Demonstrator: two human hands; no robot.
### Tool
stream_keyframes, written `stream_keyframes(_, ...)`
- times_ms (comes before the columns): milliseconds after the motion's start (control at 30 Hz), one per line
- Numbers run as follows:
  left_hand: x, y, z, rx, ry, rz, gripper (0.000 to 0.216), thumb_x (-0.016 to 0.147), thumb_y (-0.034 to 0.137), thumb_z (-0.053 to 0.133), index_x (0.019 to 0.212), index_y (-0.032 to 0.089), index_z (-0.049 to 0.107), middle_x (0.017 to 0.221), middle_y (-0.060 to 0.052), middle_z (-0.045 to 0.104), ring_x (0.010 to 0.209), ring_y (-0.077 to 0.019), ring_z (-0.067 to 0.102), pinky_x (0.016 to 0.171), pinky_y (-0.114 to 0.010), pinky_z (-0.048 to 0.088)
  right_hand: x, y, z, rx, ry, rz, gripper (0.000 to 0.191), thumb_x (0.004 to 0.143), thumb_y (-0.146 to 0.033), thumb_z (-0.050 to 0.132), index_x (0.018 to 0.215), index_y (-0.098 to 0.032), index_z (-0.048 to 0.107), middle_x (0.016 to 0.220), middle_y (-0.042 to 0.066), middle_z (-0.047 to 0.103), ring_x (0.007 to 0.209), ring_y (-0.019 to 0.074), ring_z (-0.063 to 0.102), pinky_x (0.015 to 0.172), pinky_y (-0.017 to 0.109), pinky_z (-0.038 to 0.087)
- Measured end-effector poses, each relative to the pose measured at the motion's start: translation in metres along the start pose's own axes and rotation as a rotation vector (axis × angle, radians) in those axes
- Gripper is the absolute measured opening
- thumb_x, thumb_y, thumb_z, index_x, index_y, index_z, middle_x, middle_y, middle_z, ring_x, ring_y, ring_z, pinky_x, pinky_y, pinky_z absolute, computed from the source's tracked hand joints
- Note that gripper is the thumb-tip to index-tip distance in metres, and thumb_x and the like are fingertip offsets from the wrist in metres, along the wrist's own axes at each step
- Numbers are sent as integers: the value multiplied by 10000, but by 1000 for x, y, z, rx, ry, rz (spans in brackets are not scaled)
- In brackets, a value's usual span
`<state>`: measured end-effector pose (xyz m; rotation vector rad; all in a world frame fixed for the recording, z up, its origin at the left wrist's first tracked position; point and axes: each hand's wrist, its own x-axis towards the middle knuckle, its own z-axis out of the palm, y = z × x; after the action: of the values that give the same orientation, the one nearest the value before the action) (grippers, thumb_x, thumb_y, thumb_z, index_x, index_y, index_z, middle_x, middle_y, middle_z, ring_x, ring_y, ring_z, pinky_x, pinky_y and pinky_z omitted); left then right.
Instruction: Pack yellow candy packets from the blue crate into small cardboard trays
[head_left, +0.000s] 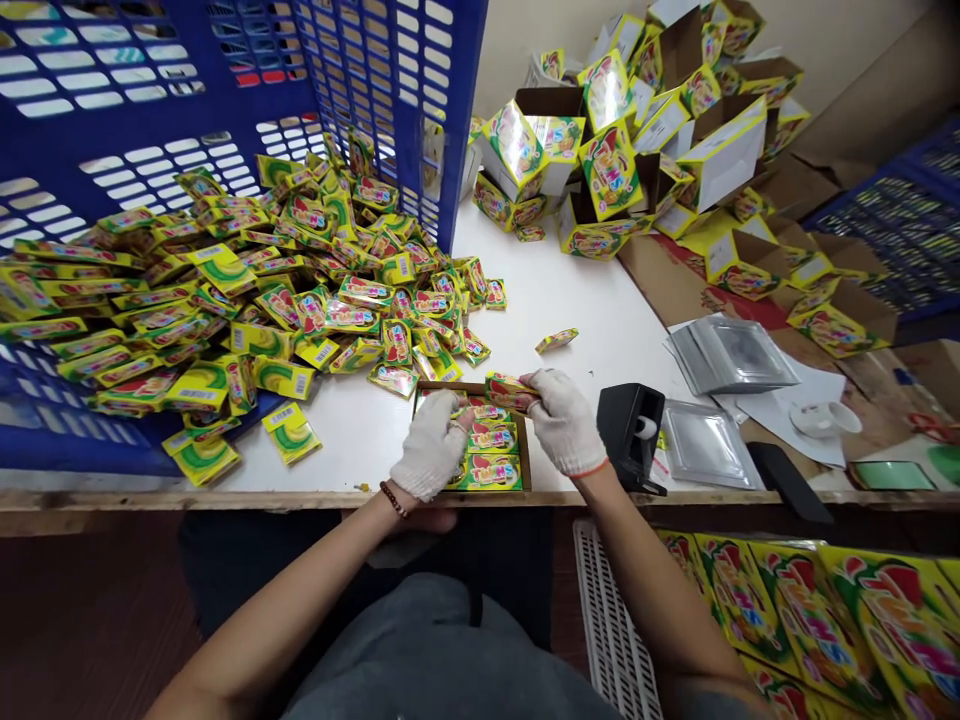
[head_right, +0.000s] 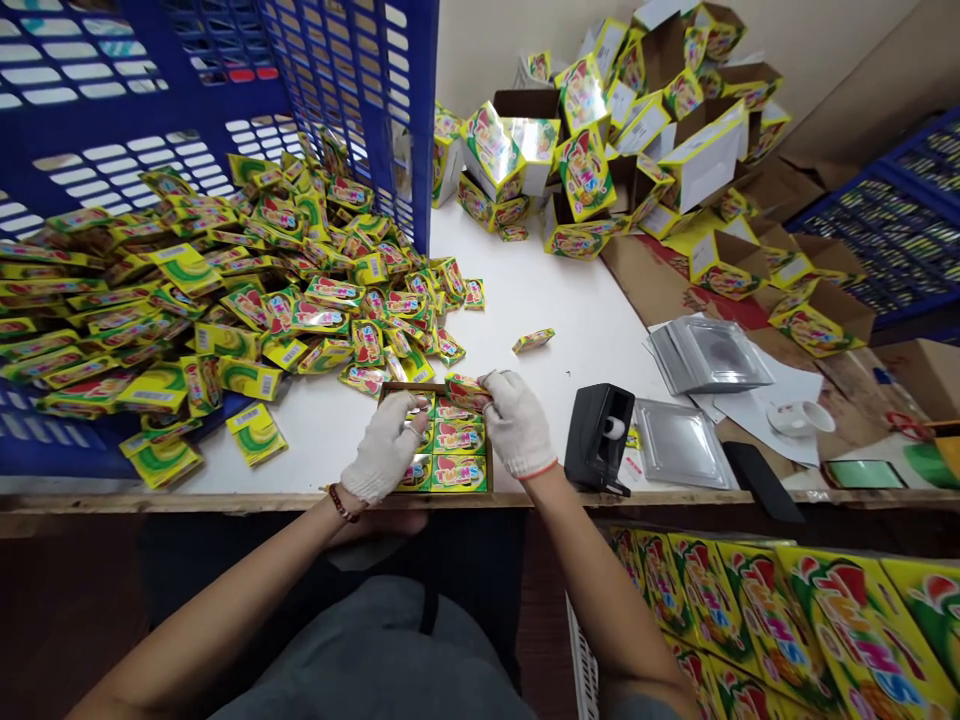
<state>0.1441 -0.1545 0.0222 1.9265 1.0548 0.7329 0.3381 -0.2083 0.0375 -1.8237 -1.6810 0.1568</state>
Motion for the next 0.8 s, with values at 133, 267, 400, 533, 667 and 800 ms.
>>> stream_keyframes(133, -8, -20, 3, 379, -263, 177, 233, 932, 287, 485, 763, 187, 610, 858, -68, 639, 879, -214, 598, 834, -356, 475, 13, 16, 26, -14, -205, 132, 167, 837, -133, 516, 917, -204, 644, 923, 65, 636, 881, 201, 577, 801, 307, 466)
stream_keyframes(267, -5, -24, 6, 504, -196, 263, 165, 921, 249, 500, 847, 178, 629, 982, -93, 652, 951, -230, 598, 864, -364, 485, 17, 20, 50, -20, -238, 202, 157, 855, -174, 542, 944, -216, 664, 954, 56, 654, 890, 201, 579, 800, 307, 461)
stream_keyframes(400, 17, -21, 14, 549, -148, 425, 133, 894, 187, 508, 939, 173, 632, 1092, -110, 640, 1042, -246, 574, 930, -382, 481, 20, 34, 50, -77, -161, 153, 189, 845, -227, 569, 944, -196, 726, 1224, 124, 578, 1038, 248, 566, 916, 378, 470)
stream_keyframes(533, 43, -15, 34, 622, -236, 639, 219, 858, 153, 558, 1069, 161, 620, 1180, -112, 616, 1111, -259, 545, 985, -400, 461, 13, 62, 50, 128, -32, 218, 380, 856, -163, 451, 1162, -137, 676, 1222, 149, 592, 1152, 238, 564, 1045, 392, 451)
stream_keyframes(667, 58, -17, 51, 728, -357, 709, 271, 921, 178, 507, 1180, 148, 582, 1176, -121, 613, 1101, -249, 553, 977, -410, 460, 1, 81, 59, 350, -156, 236, 497, 776, -126, 479, 1253, -164, 612, 1204, 94, 661, 1110, 213, 611, 1053, 414, 470)
stream_keyframes(800, 60, -27, 55, 796, -403, 697, 242, 952, 188, 461, 1142, 157, 607, 1166, -129, 612, 1076, -251, 562, 932, -408, 470, -4, 88, 62, 410, -182, 168, 554, 722, -97, 492, 1260, -163, 603, 1254, 94, 652, 1167, 213, 596, 1088, 418, 443)
